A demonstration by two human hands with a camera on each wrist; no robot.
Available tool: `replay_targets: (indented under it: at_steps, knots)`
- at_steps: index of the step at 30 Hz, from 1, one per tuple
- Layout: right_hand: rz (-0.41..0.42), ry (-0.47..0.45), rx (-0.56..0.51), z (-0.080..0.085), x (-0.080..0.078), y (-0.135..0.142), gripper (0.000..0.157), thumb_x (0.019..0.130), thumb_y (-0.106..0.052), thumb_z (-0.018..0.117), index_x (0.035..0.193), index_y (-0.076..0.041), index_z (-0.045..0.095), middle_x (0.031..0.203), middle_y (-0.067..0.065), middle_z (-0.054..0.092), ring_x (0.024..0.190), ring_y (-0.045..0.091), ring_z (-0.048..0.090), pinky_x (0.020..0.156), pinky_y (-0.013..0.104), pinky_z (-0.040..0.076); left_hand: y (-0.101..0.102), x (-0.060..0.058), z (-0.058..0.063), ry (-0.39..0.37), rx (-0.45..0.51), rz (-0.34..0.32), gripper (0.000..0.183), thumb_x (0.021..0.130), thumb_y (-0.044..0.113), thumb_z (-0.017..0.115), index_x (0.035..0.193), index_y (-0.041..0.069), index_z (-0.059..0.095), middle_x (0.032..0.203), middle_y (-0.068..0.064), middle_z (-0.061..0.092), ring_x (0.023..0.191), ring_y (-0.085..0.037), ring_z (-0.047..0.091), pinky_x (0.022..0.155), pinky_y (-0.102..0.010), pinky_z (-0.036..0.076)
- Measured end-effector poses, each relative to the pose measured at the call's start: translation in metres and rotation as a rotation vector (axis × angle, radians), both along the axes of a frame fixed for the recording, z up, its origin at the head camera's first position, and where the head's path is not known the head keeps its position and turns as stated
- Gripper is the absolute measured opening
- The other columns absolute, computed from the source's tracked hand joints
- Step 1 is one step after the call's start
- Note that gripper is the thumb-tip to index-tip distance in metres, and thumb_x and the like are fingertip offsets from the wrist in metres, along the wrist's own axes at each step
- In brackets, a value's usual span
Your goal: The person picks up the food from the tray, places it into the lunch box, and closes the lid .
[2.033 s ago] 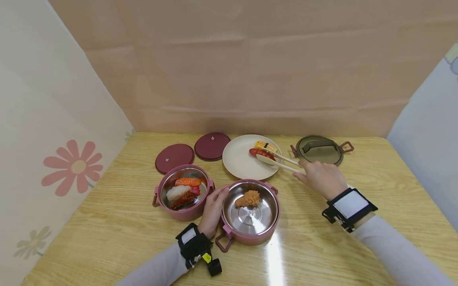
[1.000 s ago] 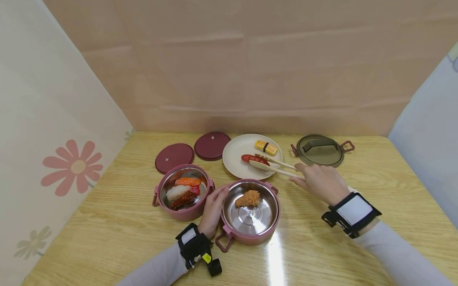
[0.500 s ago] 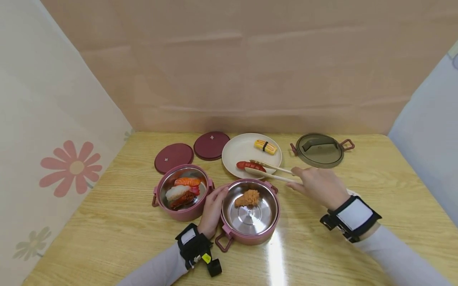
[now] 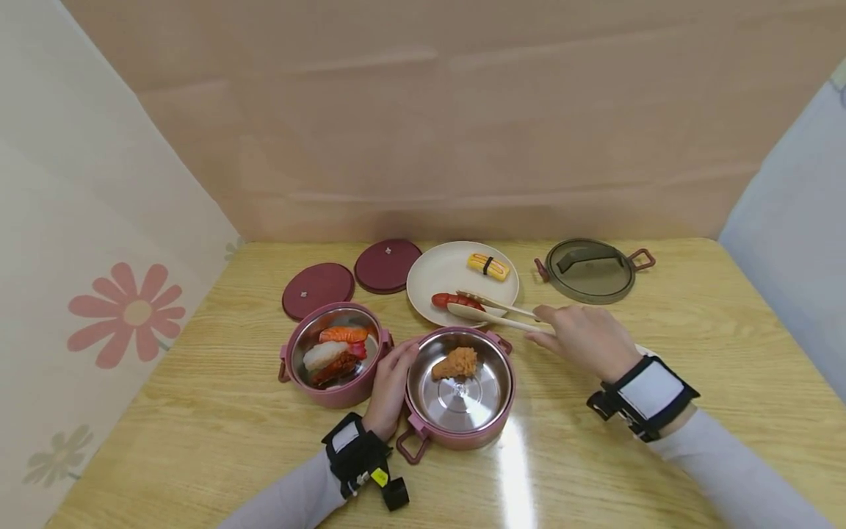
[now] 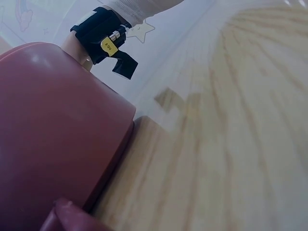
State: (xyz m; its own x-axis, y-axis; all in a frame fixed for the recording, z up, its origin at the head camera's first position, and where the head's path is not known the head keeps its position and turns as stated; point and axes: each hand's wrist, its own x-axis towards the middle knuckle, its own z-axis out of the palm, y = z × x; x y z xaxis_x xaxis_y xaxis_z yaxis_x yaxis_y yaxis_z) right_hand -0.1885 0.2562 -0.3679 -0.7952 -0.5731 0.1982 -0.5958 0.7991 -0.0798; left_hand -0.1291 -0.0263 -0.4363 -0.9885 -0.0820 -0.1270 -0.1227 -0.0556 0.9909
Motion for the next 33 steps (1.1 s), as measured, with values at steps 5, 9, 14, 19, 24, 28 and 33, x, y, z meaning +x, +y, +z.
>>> replay_targets:
  at_steps: [5, 9, 14, 19, 24, 28, 33]
  knots:
    - [0.02, 0.01, 0.002, 0.001, 0.001, -0.001, 0.031, 0.089, -0.03, 0.069, 0.106, -0.004, 0.067, 0.059, -0.009, 0.051, 0.048, 0.004, 0.038, 0.039, 0.025, 0.032, 0.0, 0.0, -0.001, -0.002, 0.005, -0.004, 0.04, 0.101, 0.03, 0.048, 0.131, 0.005, 0.059, 0.133, -0.012, 0.059, 0.129, -0.027, 0.05, 0.112, -0.045, 0.036]
    - [0.031, 0.011, 0.01, 0.004, -0.001, -0.001, 0.029, 0.089, -0.031, 0.068, 0.103, -0.005, 0.067, 0.058, -0.008, 0.051, 0.046, 0.004, 0.038, 0.038, 0.025, 0.032, 0.0, 0.001, 0.001, 0.004, 0.008, -0.002, 0.04, 0.101, 0.029, 0.047, 0.13, 0.004, 0.06, 0.132, -0.012, 0.06, 0.128, -0.027, 0.05, 0.112, -0.045, 0.036]
    - [0.015, 0.006, 0.039, 0.009, -0.003, -0.003, 0.04, 0.088, -0.034, 0.07, 0.11, -0.001, 0.067, 0.055, -0.006, 0.054, 0.043, 0.004, 0.038, 0.036, 0.025, 0.034, 0.0, 0.001, 0.001, 0.006, 0.008, 0.001, 0.04, 0.101, 0.029, 0.048, 0.13, 0.004, 0.06, 0.132, -0.012, 0.06, 0.128, -0.027, 0.05, 0.111, -0.045, 0.037]
    - [0.017, 0.032, 0.056, 0.011, -0.003, -0.005, 0.032, 0.087, -0.033, 0.071, 0.1, -0.005, 0.068, 0.054, -0.008, 0.049, 0.043, 0.005, 0.037, 0.036, 0.024, 0.032, 0.0, 0.001, 0.0, 0.007, 0.007, 0.004, 0.04, 0.101, 0.029, 0.048, 0.129, 0.004, 0.06, 0.132, -0.012, 0.06, 0.128, -0.028, 0.051, 0.111, -0.046, 0.037]
    - [0.032, 0.072, 0.048, 0.007, -0.002, -0.009, 0.022, 0.088, -0.031, 0.07, 0.08, -0.014, 0.058, 0.055, -0.009, 0.042, 0.046, 0.006, 0.035, 0.037, 0.025, 0.03, -0.001, 0.001, -0.002, -0.005, 0.0, 0.005, 0.04, 0.101, 0.031, 0.048, 0.129, 0.005, 0.06, 0.132, -0.011, 0.06, 0.128, -0.028, 0.051, 0.111, -0.046, 0.036]
    - [0.034, 0.067, 0.031, 0.005, -0.001, -0.006, 0.021, 0.087, -0.03, 0.07, 0.08, -0.015, 0.058, 0.057, -0.01, 0.042, 0.046, 0.006, 0.035, 0.037, 0.025, 0.029, 0.0, 0.002, -0.002, 0.007, -0.007, 0.0, 0.04, 0.101, 0.03, 0.048, 0.129, 0.004, 0.06, 0.131, -0.011, 0.061, 0.128, -0.027, 0.051, 0.111, -0.046, 0.037]
    - [0.024, 0.075, 0.007, 0.012, 0.0, -0.002, 0.026, 0.088, -0.03, 0.07, 0.098, -0.005, 0.067, 0.057, -0.008, 0.051, 0.046, 0.003, 0.04, 0.036, 0.025, 0.033, 0.0, 0.001, -0.001, 0.031, -0.011, 0.005, 0.04, 0.101, 0.03, 0.049, 0.128, 0.004, 0.061, 0.129, -0.012, 0.062, 0.126, -0.026, 0.052, 0.111, -0.045, 0.038]
